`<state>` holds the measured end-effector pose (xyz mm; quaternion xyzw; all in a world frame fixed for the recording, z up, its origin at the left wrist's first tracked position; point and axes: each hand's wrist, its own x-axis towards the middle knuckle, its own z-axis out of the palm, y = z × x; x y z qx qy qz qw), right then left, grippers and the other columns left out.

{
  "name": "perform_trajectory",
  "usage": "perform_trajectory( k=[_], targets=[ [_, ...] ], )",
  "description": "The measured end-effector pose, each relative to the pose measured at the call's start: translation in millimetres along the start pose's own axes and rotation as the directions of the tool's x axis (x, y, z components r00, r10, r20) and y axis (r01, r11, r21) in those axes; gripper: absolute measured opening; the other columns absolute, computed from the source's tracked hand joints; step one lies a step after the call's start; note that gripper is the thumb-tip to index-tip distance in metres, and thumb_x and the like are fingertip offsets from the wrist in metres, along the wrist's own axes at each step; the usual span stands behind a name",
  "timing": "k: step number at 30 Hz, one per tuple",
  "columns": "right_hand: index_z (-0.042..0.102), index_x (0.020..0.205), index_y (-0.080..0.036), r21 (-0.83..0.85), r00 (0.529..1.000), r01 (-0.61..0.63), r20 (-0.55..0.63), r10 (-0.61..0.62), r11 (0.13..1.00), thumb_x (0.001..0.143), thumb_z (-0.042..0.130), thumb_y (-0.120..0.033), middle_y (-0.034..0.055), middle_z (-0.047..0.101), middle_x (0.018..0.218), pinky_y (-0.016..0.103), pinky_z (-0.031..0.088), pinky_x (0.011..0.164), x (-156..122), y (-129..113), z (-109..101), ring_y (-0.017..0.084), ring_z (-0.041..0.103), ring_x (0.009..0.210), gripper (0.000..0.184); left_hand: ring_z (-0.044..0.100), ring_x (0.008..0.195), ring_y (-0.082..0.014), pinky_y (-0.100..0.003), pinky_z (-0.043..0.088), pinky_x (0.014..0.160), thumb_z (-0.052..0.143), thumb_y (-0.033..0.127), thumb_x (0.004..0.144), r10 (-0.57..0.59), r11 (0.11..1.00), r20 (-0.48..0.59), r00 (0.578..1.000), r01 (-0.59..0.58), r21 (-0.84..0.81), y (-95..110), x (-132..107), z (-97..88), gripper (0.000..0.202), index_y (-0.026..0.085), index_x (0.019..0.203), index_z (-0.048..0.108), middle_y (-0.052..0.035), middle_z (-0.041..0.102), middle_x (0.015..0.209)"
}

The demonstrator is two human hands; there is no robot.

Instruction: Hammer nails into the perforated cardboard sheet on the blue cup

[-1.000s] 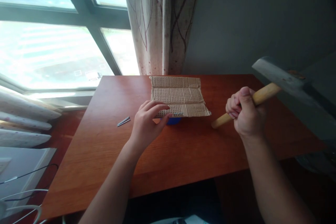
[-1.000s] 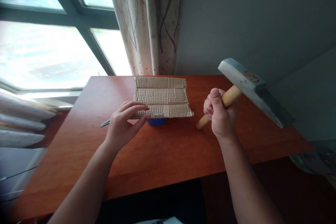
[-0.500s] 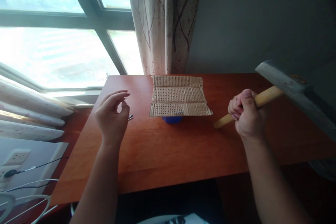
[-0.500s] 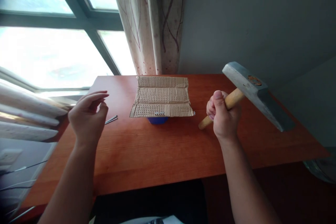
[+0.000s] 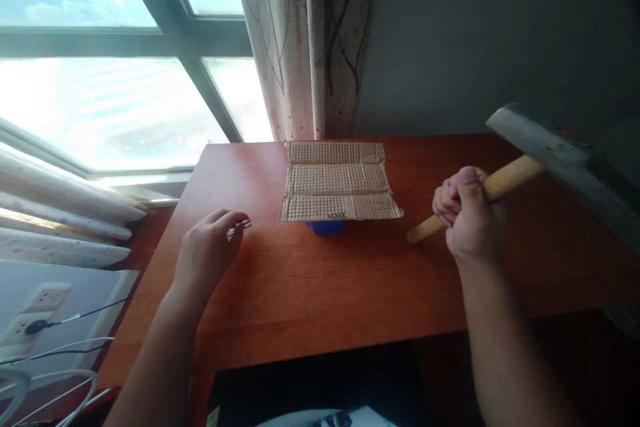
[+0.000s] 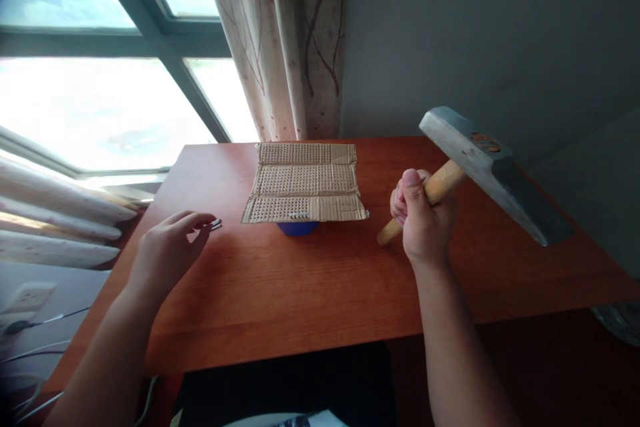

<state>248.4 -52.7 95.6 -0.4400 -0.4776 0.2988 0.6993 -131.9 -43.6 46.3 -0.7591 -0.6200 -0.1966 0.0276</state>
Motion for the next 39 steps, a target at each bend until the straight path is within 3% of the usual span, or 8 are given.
perform_trajectory(
  k=[6, 18, 21, 24, 27, 29, 33, 39],
  targets=[
    [0.040, 0.060, -0.022, 0.009, 1.000, 0.008, -0.005, -0.008, 1.000, 0.090, 0.064, -0.050, -0.0090, 0.030, 0.048, 0.023, 0.017, 0.035, -1, 0, 1, 0.005, 0.026, 0.036, 0.048, 0.068, 0.087, -0.0296, -0.035, 0.045, 0.062, 0.050, 0.028, 0.092, 0.028, 0.980, 0.115, 0.993, -0.051, 0.195, 0, -1, 2.5, 0.022, 0.024, 0.094, 0.072, -0.0084, 0.073, 0.096],
    [0.039, 0.060, -0.021, 0.014, 1.000, 0.005, -0.016, -0.005, 1.000, 0.091, 0.065, -0.044, -0.0092, 0.029, 0.047, 0.022, 0.018, 0.035, -2, 0, 1, 0.005, 0.026, 0.036, 0.046, 0.068, 0.083, -0.0263, -0.032, 0.040, 0.057, 0.047, 0.027, 0.093, 0.034, 0.953, 0.211, 0.977, -0.096, 0.288, 0, -1, 2.2, 0.026, 0.023, 0.095, 0.073, -0.0082, 0.073, 0.094],
    [0.040, 0.060, -0.021, 0.025, 1.000, 0.006, -0.013, -0.006, 1.000, 0.090, 0.066, -0.044, -0.0093, 0.029, 0.047, 0.021, 0.018, 0.035, -1, 0, 0, 0.004, 0.027, 0.036, 0.046, 0.068, 0.081, -0.0241, -0.032, 0.043, 0.060, 0.048, 0.028, 0.093, 0.024, 0.984, 0.206, 0.978, -0.059, 0.169, 5, 0, -1.4, 0.025, 0.021, 0.097, 0.072, -0.0071, 0.073, 0.095],
    [0.042, 0.060, -0.020, 0.040, 1.000, 0.009, -0.015, -0.008, 0.999, 0.090, 0.067, -0.042, -0.0089, 0.031, 0.048, 0.021, 0.018, 0.035, -2, 0, 0, 0.004, 0.028, 0.036, 0.044, 0.066, 0.075, -0.0180, -0.029, 0.050, 0.067, 0.057, 0.028, 0.089, 0.003, 0.981, 0.084, 0.996, 0.013, -0.192, 18, 3, -9.9, 0.017, 0.020, 0.094, 0.071, -0.0037, 0.073, 0.091],
    [0.044, 0.060, -0.020, 0.055, 1.000, 0.010, -0.015, -0.010, 0.998, 0.091, 0.066, -0.040, -0.0087, 0.031, 0.048, 0.022, 0.017, 0.035, -2, 0, 0, 0.004, 0.029, 0.036, 0.043, 0.067, 0.074, -0.0142, -0.025, 0.055, 0.071, 0.070, 0.027, 0.082, -0.108, 0.778, -0.015, 0.994, 0.075, -0.624, 41, 8, -21.3, 0.012, 0.019, 0.092, 0.069, -0.0010, 0.072, 0.085],
    [0.043, 0.059, -0.020, 0.059, 1.000, 0.008, -0.016, -0.007, 0.998, 0.091, 0.066, -0.039, -0.0087, 0.031, 0.047, 0.022, 0.017, 0.035, -2, 0, 0, 0.005, 0.028, 0.036, 0.043, 0.068, 0.076, -0.0135, -0.023, 0.056, 0.071, 0.074, 0.024, 0.080, -0.148, 0.638, -0.032, 0.988, 0.071, -0.766, 60, 12, -26.6, 0.014, 0.019, 0.091, 0.069, -0.0003, 0.072, 0.084],
    [0.041, 0.058, -0.020, 0.059, 1.000, 0.010, -0.015, -0.009, 0.998, 0.090, 0.067, -0.038, -0.0087, 0.030, 0.047, 0.022, 0.018, 0.035, -2, -1, 1, 0.005, 0.028, 0.036, 0.045, 0.070, 0.076, -0.0133, -0.023, 0.058, 0.073, 0.076, 0.021, 0.079, -0.061, 0.526, -0.052, 0.997, -0.012, -0.850, 94, 24, -22.0, 0.014, 0.017, 0.091, 0.070, -0.0012, 0.072, 0.084],
    [0.040, 0.059, -0.020, 0.051, 1.000, 0.014, -0.014, -0.013, 0.999, 0.090, 0.066, -0.041, -0.0090, 0.030, 0.046, 0.021, 0.018, 0.035, -2, -1, 0, 0.005, 0.027, 0.036, 0.046, 0.064, 0.065, -0.0097, -0.019, 0.055, 0.064, 0.072, 0.019, 0.082, 0.057, 0.708, -0.121, 0.991, -0.125, -0.695, 111, 35, 0.1, 0.004, 0.018, 0.086, 0.072, 0.0005, 0.072, 0.075]
  ],
)
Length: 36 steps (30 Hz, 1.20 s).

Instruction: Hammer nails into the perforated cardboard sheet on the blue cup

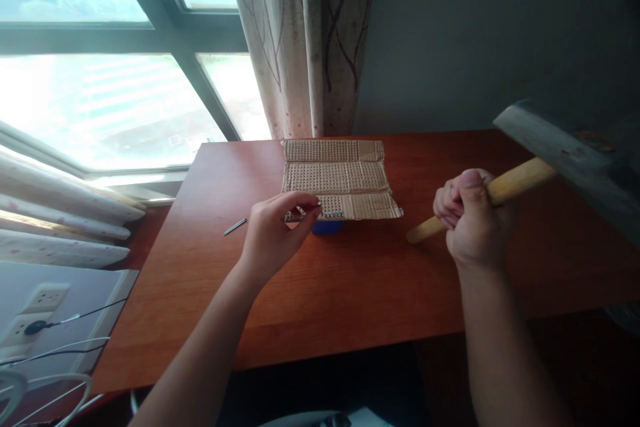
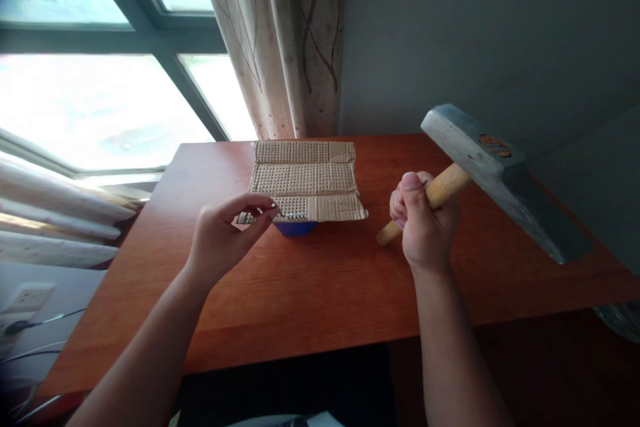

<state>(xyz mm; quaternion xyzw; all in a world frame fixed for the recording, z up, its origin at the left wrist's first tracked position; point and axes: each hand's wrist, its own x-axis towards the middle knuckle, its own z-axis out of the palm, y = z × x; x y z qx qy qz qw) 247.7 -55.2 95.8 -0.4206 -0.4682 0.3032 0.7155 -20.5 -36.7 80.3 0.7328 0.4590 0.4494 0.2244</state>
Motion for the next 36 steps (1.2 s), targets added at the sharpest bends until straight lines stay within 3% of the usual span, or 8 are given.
perform_trajectory(
  k=[12, 19, 36],
  targets=[
    [0.041, 0.059, -0.020, 0.013, 1.000, -0.010, 0.006, 0.010, 1.000, 0.090, 0.067, -0.039, -0.0089, 0.031, 0.047, 0.022, 0.017, 0.035, -0.3, 0.2, 0.6, 0.004, 0.028, 0.036, 0.045, 0.066, 0.061, -0.0098, -0.019, 0.056, 0.059, 0.070, 0.022, 0.084, -0.018, 1.000, 0.003, 1.000, 0.018, 0.020, -1.5, -1.2, 4.2, 0.007, 0.017, 0.089, 0.072, -0.0013, 0.074, 0.079],
    [0.042, 0.059, -0.020, 0.019, 1.000, -0.004, -0.003, 0.004, 1.000, 0.090, 0.067, -0.039, -0.0087, 0.031, 0.047, 0.022, 0.017, 0.035, -0.9, 0.0, 0.1, 0.005, 0.028, 0.036, 0.044, 0.066, 0.063, -0.0097, -0.020, 0.056, 0.064, 0.070, 0.019, 0.084, 0.033, 0.995, -0.002, 0.999, -0.033, 0.095, 0.2, -0.5, 3.0, 0.005, 0.018, 0.088, 0.072, 0.0000, 0.075, 0.079],
    [0.041, 0.059, -0.021, -0.029, 1.000, -0.013, -0.010, 0.013, 0.999, 0.088, 0.068, -0.045, -0.0091, 0.030, 0.046, 0.022, 0.017, 0.035, -0.1, -1.5, 1.1, 0.005, 0.027, 0.035, 0.046, 0.067, 0.064, -0.0111, -0.021, 0.057, 0.065, 0.068, 0.021, 0.084, 0.042, 0.994, -0.009, 0.999, -0.041, 0.102, 2.0, -1.4, 2.8, 0.006, 0.019, 0.088, 0.072, -0.0003, 0.075, 0.079]
  ],
)
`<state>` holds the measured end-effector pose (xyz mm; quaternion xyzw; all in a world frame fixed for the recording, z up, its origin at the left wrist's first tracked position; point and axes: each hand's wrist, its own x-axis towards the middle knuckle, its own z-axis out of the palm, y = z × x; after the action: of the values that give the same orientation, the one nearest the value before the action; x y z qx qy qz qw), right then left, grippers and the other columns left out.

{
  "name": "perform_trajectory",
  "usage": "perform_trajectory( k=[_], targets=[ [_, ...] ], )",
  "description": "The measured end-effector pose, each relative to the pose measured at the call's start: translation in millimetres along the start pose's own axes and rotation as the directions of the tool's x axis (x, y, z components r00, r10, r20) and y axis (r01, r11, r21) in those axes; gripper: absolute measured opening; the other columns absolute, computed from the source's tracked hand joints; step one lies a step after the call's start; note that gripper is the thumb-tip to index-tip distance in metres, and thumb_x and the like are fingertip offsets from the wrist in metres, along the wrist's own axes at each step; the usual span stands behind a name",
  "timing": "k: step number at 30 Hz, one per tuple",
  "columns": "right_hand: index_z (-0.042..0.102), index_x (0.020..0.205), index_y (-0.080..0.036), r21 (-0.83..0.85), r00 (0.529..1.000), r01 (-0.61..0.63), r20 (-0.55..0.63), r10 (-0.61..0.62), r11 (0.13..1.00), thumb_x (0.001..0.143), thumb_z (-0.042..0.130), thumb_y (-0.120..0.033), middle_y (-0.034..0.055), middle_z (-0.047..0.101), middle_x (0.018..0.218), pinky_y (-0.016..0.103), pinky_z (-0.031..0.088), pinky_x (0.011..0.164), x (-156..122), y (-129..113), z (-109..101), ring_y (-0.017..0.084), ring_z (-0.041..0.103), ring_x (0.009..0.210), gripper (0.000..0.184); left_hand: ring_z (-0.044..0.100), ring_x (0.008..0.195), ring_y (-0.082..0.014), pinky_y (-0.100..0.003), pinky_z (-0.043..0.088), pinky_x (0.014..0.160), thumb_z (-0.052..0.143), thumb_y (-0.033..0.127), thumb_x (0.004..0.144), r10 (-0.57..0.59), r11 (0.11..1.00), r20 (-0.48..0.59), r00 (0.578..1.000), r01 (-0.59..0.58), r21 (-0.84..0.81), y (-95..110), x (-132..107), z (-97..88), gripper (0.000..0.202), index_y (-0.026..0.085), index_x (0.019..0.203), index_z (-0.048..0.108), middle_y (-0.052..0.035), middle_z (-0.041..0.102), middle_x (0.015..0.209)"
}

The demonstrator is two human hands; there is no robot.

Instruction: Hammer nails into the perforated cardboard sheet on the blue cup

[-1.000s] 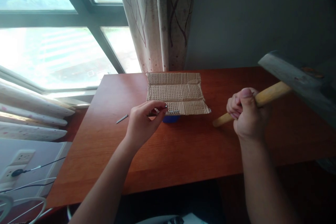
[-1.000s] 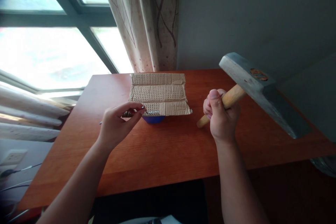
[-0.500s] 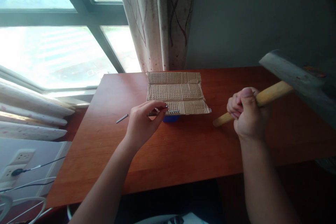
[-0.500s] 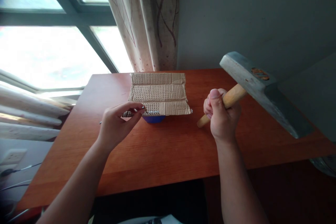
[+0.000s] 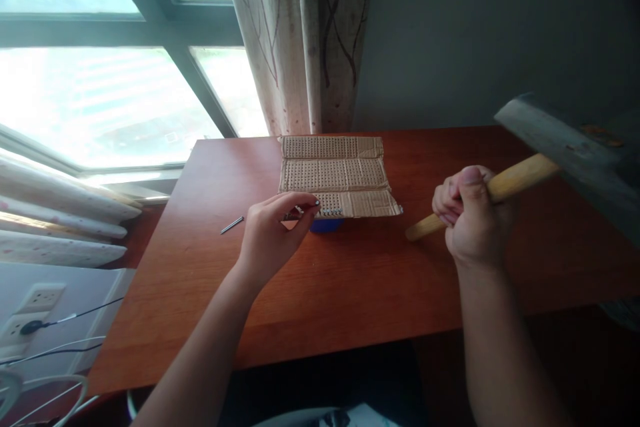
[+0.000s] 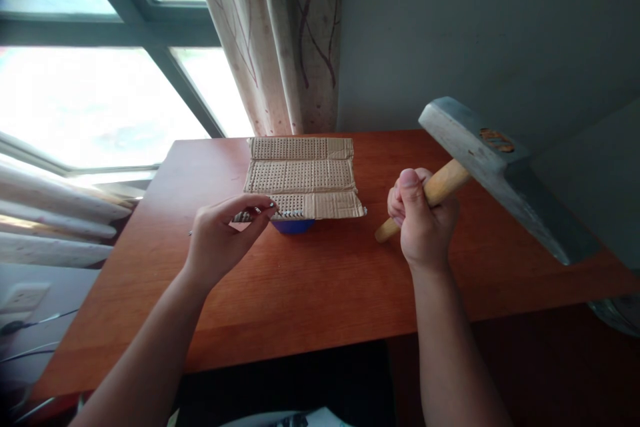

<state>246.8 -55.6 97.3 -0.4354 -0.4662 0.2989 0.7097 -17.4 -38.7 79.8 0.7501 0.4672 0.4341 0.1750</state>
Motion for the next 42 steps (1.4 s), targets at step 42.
perform_trajectory(
  k=[42],
  targets=[
    [0.047, 0.062, -0.021, -0.089, 0.992, -0.059, 0.106, 0.069, 0.994, 0.088, 0.066, -0.052, -0.0087, 0.031, 0.047, 0.022, 0.020, 0.035, 0, -5, 1, 0.005, 0.029, 0.037, 0.045, 0.070, 0.072, -0.0150, -0.024, 0.060, 0.065, 0.064, 0.023, 0.087, 0.020, 0.994, 0.033, 0.999, -0.016, -0.111, -11, -2, 7.5, 0.010, 0.019, 0.089, 0.074, -0.0051, 0.075, 0.085]
  ],
)
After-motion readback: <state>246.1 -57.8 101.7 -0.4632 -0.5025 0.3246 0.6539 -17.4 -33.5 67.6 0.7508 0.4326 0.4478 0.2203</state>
